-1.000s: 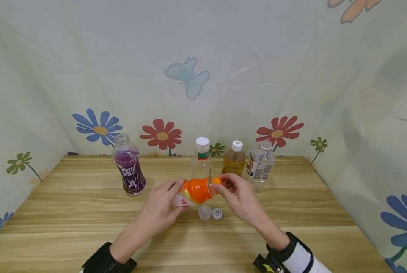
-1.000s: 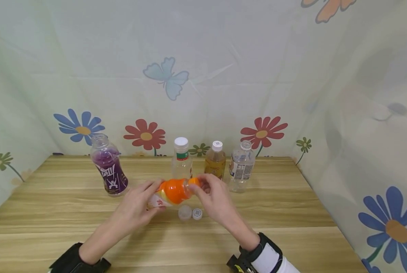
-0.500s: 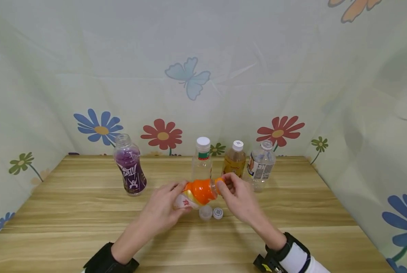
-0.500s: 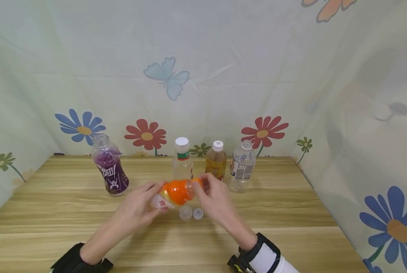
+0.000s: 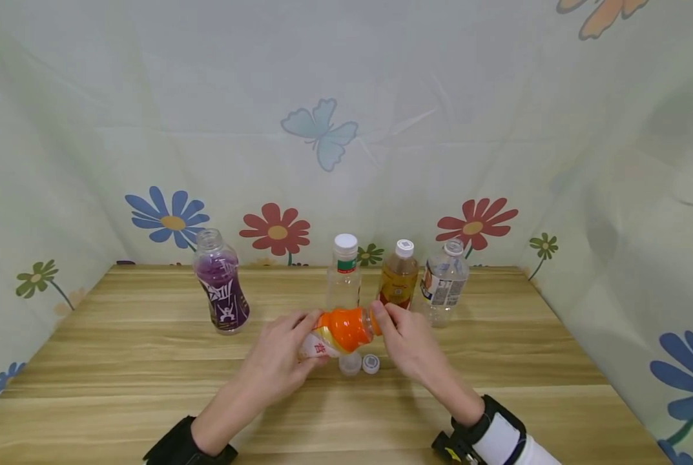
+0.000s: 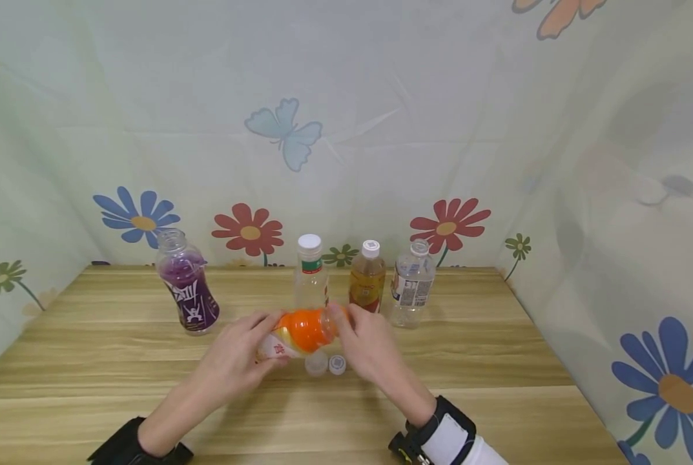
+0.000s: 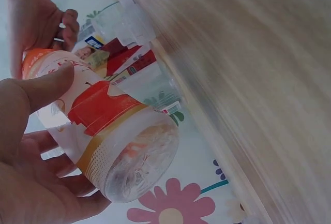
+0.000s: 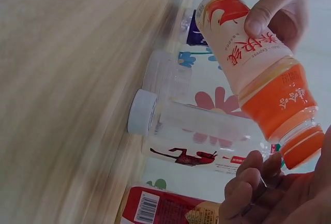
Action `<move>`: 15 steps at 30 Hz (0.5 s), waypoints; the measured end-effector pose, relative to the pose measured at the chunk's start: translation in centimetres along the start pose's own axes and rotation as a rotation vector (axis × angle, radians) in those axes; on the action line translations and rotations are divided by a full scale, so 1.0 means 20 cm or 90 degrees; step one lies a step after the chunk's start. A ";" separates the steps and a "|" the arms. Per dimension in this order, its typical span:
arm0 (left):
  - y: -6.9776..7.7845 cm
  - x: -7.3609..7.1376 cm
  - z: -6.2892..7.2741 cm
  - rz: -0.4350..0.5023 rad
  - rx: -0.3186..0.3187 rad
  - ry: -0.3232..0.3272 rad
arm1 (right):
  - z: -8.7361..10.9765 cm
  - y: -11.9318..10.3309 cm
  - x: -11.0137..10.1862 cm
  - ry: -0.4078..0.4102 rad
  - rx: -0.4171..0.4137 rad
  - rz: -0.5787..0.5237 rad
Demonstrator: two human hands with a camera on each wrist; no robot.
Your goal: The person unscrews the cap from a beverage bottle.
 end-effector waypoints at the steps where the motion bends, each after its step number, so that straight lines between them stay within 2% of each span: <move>1: 0.00 0.00 0.00 -0.001 0.000 0.000 | 0.00 0.00 0.00 -0.001 -0.001 0.010; 8: 0.01 0.00 0.01 -0.011 0.013 0.001 | 0.00 0.00 -0.02 -0.032 0.004 0.047; 15: 0.01 0.00 0.01 -0.007 0.019 0.005 | 0.00 0.00 -0.01 -0.010 -0.037 0.033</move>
Point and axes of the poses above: each hand's wrist, its own z-axis away from the middle knuckle, its own x-axis out of the palm, y = z × x, the point moved 1 cm from there along -z, towards the middle knuckle, and after that the axes turned 1 degree about x, right-handed, at the moved point
